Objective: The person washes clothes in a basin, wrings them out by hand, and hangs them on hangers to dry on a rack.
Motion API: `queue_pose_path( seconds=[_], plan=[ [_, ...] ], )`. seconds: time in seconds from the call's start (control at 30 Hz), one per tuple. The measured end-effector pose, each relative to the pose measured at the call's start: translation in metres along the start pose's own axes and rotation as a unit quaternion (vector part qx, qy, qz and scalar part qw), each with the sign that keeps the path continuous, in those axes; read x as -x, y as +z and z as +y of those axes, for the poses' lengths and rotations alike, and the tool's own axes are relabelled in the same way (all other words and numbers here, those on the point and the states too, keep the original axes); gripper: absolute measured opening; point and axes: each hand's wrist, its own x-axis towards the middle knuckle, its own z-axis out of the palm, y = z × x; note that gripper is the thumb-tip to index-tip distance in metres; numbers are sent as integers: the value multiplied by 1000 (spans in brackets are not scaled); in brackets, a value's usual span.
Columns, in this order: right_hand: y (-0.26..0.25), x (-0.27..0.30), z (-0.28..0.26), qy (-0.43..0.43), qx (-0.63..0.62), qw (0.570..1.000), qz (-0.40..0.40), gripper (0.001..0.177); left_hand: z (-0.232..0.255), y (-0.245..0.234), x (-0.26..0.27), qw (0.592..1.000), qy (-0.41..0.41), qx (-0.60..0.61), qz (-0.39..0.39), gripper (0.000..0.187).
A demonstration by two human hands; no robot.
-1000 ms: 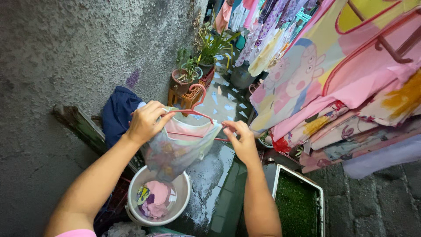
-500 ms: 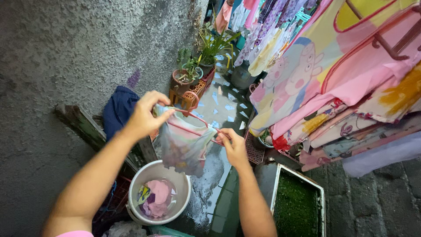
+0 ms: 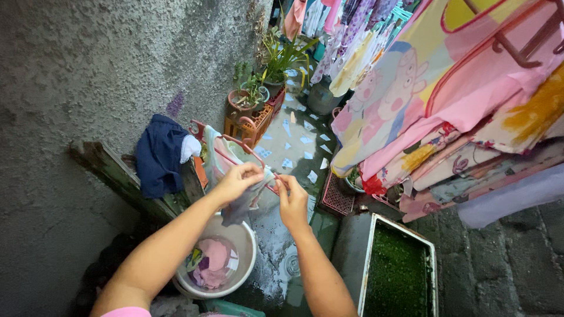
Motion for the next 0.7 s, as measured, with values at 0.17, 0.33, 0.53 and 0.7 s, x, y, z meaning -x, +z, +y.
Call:
queue_pose_path(
  seconds=[0.17, 0.33, 0.53, 0.7],
  plan=[
    [8, 4, 5, -60, 104, 993, 20, 14, 22, 1, 2, 994, 12, 106, 39, 13],
    [15, 7, 7, 20, -15, 999, 26, 16, 47, 4, 10, 992, 61, 16, 107, 11],
    [13, 5, 16, 83, -71, 993, 50, 16, 38, 4, 10, 998, 18, -19, 50, 15],
    [9, 0, 22, 76, -136, 985, 71, 16, 43, 9, 7, 986, 17, 159, -39, 21]
  ],
)
